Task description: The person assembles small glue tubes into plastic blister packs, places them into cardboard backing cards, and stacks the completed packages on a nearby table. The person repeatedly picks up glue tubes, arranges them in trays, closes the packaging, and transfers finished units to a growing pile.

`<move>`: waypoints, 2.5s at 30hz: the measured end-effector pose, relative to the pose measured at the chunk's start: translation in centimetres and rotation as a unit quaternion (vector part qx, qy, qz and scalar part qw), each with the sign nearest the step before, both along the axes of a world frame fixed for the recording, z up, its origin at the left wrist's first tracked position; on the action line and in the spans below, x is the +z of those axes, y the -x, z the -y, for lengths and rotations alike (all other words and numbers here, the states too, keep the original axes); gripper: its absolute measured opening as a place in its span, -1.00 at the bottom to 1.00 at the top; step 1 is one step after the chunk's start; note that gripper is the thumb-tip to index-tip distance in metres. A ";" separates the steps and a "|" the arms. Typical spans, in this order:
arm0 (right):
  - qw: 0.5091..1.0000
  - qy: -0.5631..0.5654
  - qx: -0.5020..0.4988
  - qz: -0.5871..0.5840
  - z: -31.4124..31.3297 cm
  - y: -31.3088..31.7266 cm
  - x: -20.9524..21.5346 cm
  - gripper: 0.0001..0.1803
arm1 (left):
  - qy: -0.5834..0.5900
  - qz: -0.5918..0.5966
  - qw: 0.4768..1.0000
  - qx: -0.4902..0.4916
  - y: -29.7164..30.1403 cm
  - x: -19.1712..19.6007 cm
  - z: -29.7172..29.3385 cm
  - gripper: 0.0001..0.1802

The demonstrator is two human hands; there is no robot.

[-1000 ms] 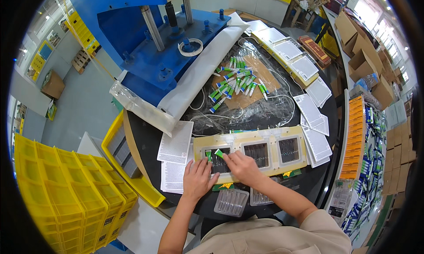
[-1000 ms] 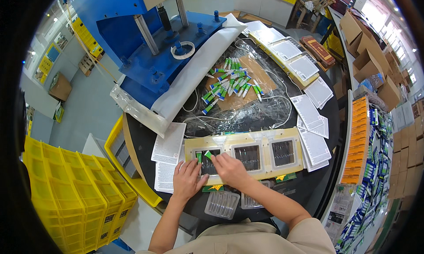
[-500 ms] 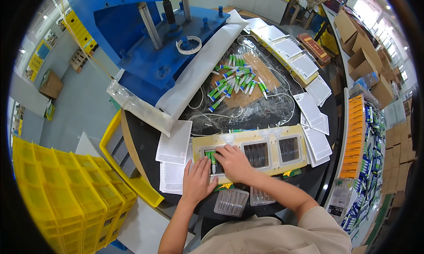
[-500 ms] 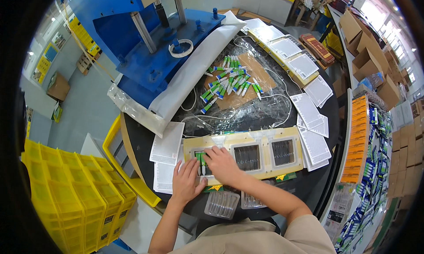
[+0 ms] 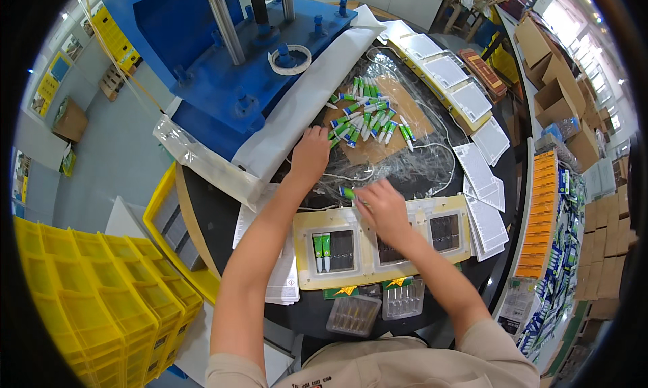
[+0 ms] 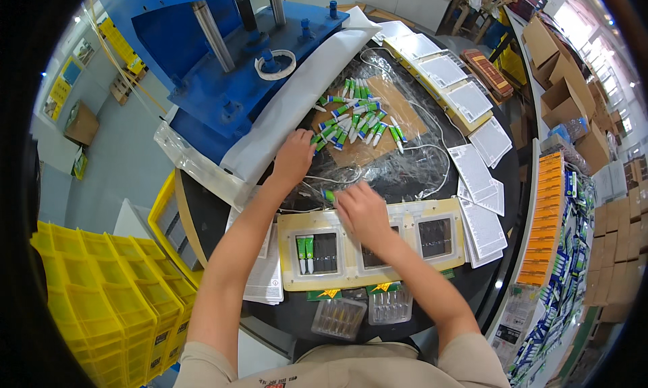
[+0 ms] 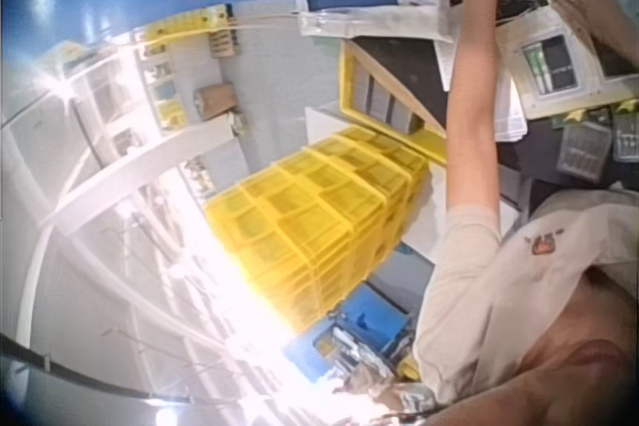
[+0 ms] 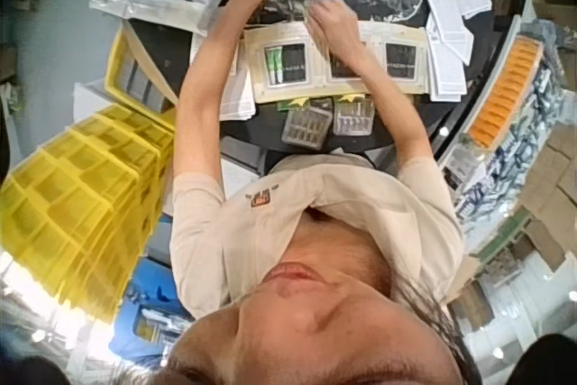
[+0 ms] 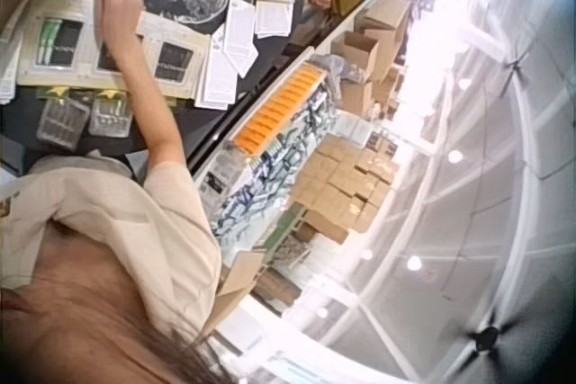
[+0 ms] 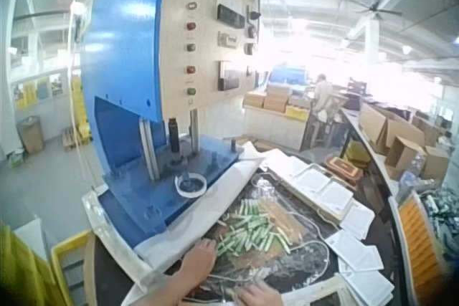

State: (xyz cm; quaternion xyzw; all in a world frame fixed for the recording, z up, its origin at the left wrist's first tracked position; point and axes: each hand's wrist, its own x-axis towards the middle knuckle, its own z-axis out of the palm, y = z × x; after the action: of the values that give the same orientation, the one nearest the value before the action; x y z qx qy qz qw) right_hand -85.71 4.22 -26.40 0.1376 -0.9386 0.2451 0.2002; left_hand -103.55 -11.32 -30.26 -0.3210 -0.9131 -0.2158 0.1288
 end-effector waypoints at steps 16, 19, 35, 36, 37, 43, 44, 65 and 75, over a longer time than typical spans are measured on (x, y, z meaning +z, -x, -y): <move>0.999 0.005 0.054 -0.004 5.2 -9.4 -1.5 -0.55 | -0.229 0.201 0.952 0.044 -6.6 2.5 5.8 -0.79; 0.999 0.014 0.048 0.004 5.6 -9.3 -2.1 -0.55 | -0.433 0.476 0.757 0.114 -12.6 3.8 9.7 -0.72; 0.994 -0.079 -0.076 -0.029 1.1 11.5 -4.0 -0.79 | -0.598 0.487 0.627 0.106 -25.6 5.7 10.4 -0.73; 0.989 -0.127 -0.070 0.003 0.7 12.7 -4.6 -0.80 | -0.588 0.468 0.651 0.107 -25.8 5.6 9.9 -0.74; 0.977 -0.185 -0.071 0.073 0.2 13.1 -4.9 -0.81 | -0.583 0.433 0.682 0.089 -25.9 5.5 9.1 -0.77; 0.992 0.080 -0.101 -0.002 -2.4 0.5 -2.0 -0.82 | -0.095 -0.009 0.995 -0.042 -25.7 3.6 6.0 -0.70; 0.991 0.088 -0.104 -0.002 -2.3 -2.2 -1.1 -0.81 | -0.078 -0.026 0.996 -0.037 -25.6 3.2 5.8 -0.71; 1.000 0.016 -0.003 -0.005 2.7 -11.8 0.6 -0.69 | 0.034 -0.010 0.998 -0.049 -26.8 2.0 5.7 -0.61; 0.995 -0.041 0.084 -0.028 3.5 -11.7 0.4 -0.64 | 0.040 0.060 0.997 -0.024 -27.2 1.4 8.0 -0.53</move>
State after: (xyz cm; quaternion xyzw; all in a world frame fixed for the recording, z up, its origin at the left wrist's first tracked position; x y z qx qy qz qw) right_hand -74.03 0.73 -25.95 0.2311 -0.9269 0.2184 0.1992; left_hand -76.34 -19.33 -28.81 -0.3340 -0.9192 -0.2009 0.0560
